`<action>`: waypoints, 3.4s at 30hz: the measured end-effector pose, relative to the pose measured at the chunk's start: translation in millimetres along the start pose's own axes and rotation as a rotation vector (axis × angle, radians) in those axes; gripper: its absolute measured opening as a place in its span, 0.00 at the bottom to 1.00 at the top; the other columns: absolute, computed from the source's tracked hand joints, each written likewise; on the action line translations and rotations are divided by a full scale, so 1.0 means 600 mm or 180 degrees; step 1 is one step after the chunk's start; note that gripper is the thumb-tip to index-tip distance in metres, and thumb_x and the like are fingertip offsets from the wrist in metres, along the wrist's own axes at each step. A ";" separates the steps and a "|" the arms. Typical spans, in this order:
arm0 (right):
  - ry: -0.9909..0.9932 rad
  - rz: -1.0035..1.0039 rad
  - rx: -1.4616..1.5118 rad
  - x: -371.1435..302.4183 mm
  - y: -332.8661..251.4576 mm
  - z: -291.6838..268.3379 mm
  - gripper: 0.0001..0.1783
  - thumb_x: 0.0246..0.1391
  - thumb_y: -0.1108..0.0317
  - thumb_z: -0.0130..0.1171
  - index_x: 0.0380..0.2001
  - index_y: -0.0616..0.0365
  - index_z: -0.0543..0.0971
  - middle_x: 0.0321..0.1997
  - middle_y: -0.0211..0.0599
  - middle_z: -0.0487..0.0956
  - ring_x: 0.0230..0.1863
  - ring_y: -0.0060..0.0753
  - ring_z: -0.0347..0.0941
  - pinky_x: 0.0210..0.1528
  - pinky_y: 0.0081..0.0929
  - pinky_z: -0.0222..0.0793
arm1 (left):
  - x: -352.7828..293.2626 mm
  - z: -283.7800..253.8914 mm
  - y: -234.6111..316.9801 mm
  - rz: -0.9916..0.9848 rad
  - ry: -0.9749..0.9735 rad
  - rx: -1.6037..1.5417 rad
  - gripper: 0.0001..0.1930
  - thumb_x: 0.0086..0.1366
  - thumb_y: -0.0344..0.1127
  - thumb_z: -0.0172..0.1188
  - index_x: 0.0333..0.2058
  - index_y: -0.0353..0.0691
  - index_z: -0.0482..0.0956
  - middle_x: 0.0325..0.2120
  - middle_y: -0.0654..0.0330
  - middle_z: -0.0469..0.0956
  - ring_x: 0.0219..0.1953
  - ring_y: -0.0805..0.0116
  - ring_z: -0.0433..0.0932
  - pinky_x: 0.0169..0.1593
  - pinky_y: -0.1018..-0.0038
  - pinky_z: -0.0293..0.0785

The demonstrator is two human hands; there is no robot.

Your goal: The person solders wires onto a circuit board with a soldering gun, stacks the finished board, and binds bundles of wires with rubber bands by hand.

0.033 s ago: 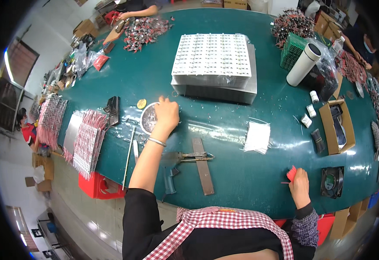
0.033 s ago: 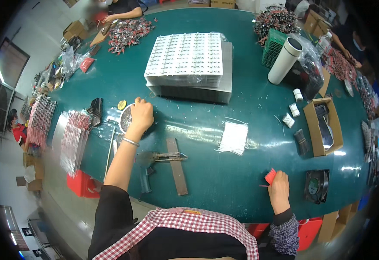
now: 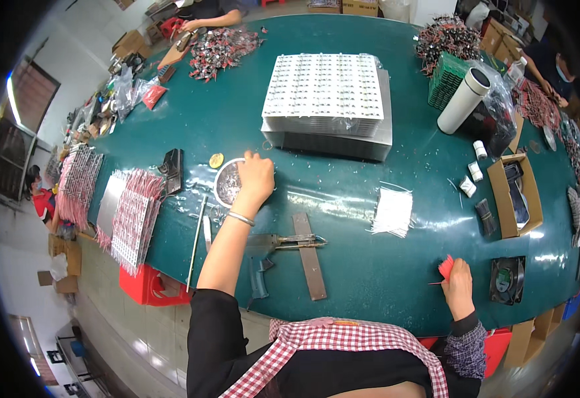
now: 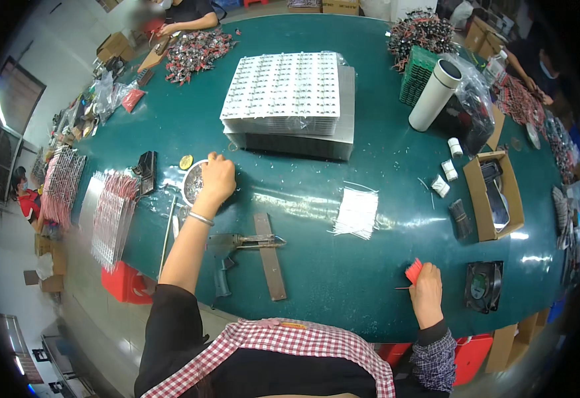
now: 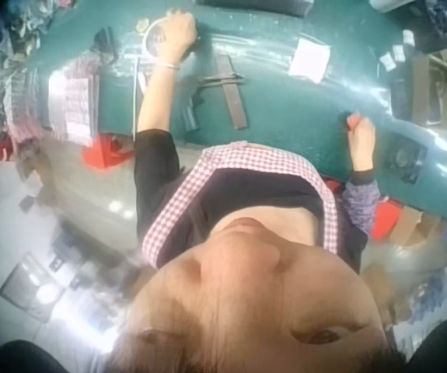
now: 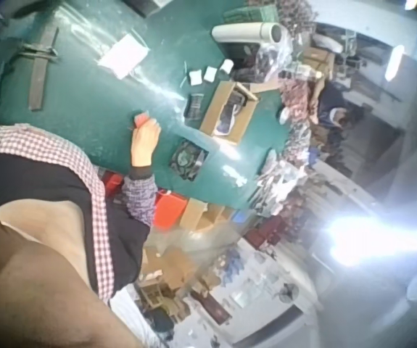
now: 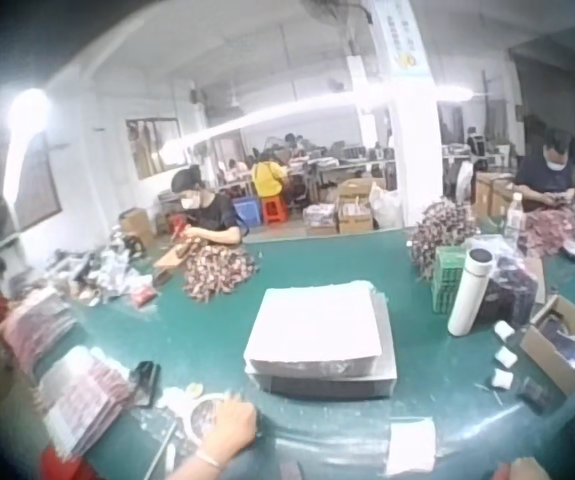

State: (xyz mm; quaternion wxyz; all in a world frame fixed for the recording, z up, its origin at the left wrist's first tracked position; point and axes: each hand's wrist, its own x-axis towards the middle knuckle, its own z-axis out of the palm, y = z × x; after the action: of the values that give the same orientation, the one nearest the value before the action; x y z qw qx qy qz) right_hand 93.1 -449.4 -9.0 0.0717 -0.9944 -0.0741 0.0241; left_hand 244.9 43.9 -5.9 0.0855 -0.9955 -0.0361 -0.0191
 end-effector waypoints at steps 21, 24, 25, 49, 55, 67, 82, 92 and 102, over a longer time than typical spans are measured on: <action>-0.0852 0.1061 0.7046 0.043 -0.053 -0.002 0.17 0.51 0.75 0.59 0.45 0.62 0.69 0.39 0.37 0.73 0.39 0.30 0.73 0.40 0.32 0.76 | -0.102 -0.156 0.166 0.0160 -0.1579 -0.4508 0.05 0.59 0.21 0.46 0.34 0.36 0.65 0.24 0.50 0.78 0.16 0.76 0.73 0.14 0.82 0.65; -0.1250 0.0721 0.7748 0.042 -0.091 0.006 0.17 0.50 0.76 0.59 0.44 0.60 0.68 0.39 0.35 0.71 0.40 0.29 0.71 0.39 0.31 0.75 | -0.122 -0.171 0.222 0.0152 -0.2111 -0.4708 0.04 0.61 0.22 0.49 0.34 0.36 0.66 0.23 0.51 0.78 0.14 0.77 0.71 0.13 0.82 0.64; -0.1424 0.0604 0.7932 0.040 -0.103 0.009 0.17 0.50 0.75 0.58 0.43 0.60 0.68 0.38 0.34 0.70 0.40 0.29 0.70 0.39 0.30 0.75 | -0.128 -0.170 0.234 0.0184 -0.2147 -0.4696 0.04 0.61 0.22 0.49 0.34 0.36 0.66 0.23 0.51 0.78 0.14 0.77 0.71 0.13 0.82 0.64; -0.0369 0.0608 0.7025 -0.012 -0.173 0.039 0.09 0.54 0.66 0.61 0.31 0.62 0.76 0.19 0.26 0.71 0.19 0.17 0.64 0.22 0.19 0.61 | -0.218 -0.193 0.371 0.1612 -0.2154 -0.3903 0.20 0.66 0.23 0.47 0.57 0.33 0.63 0.20 0.63 0.75 0.19 0.80 0.71 0.22 0.82 0.69; -0.0625 0.0088 0.6939 -0.035 -0.168 -0.004 0.08 0.50 0.67 0.62 0.28 0.60 0.76 0.18 0.26 0.72 0.15 0.16 0.66 0.16 0.17 0.62 | -0.211 -0.158 0.394 0.1611 -0.1590 -0.3833 0.10 0.59 0.18 0.49 0.41 0.28 0.71 0.17 0.63 0.74 0.20 0.83 0.69 0.21 0.84 0.64; -0.0222 0.0607 0.7289 -0.063 -0.198 0.006 0.11 0.52 0.66 0.60 0.25 0.61 0.71 0.16 0.28 0.69 0.16 0.20 0.67 0.17 0.19 0.63 | -0.186 -0.144 0.409 0.1188 -0.3280 -0.6837 0.43 0.61 0.61 0.54 0.64 0.34 0.54 0.66 0.51 0.50 0.65 0.51 0.52 0.61 0.48 0.59; -0.0618 -0.0458 0.6579 -0.103 -0.237 0.072 0.16 0.52 0.58 0.65 0.25 0.58 0.73 0.20 0.23 0.72 0.23 0.16 0.66 0.26 0.17 0.60 | -0.215 -0.220 0.366 0.4355 -0.3235 -0.2149 0.33 0.62 0.45 0.58 0.60 0.31 0.60 0.59 0.43 0.63 0.64 0.49 0.60 0.64 0.64 0.55; -0.1943 0.0241 0.6560 -0.105 -0.220 0.041 0.10 0.55 0.62 0.62 0.31 0.56 0.76 0.24 0.25 0.73 0.26 0.14 0.68 0.27 0.16 0.60 | -0.210 -0.235 0.338 0.3886 -0.2476 -0.3097 0.29 0.66 0.40 0.52 0.60 0.30 0.60 0.57 0.40 0.64 0.61 0.46 0.61 0.63 0.63 0.58; -0.2376 0.0417 0.6245 -0.098 -0.222 0.026 0.10 0.59 0.61 0.58 0.32 0.56 0.74 0.23 0.25 0.72 0.27 0.15 0.69 0.28 0.16 0.64 | -0.220 -0.164 0.336 0.4049 -0.2951 -0.3049 0.19 0.67 0.36 0.52 0.54 0.34 0.71 0.52 0.47 0.73 0.55 0.50 0.71 0.57 0.66 0.66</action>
State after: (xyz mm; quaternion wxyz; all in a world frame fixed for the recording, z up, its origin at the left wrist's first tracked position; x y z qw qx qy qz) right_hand 15.0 -325.7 -2.6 0.8168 -0.4318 0.0144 0.3823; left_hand 125.2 -180.2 50.8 -0.3643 -0.6650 0.4992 0.4193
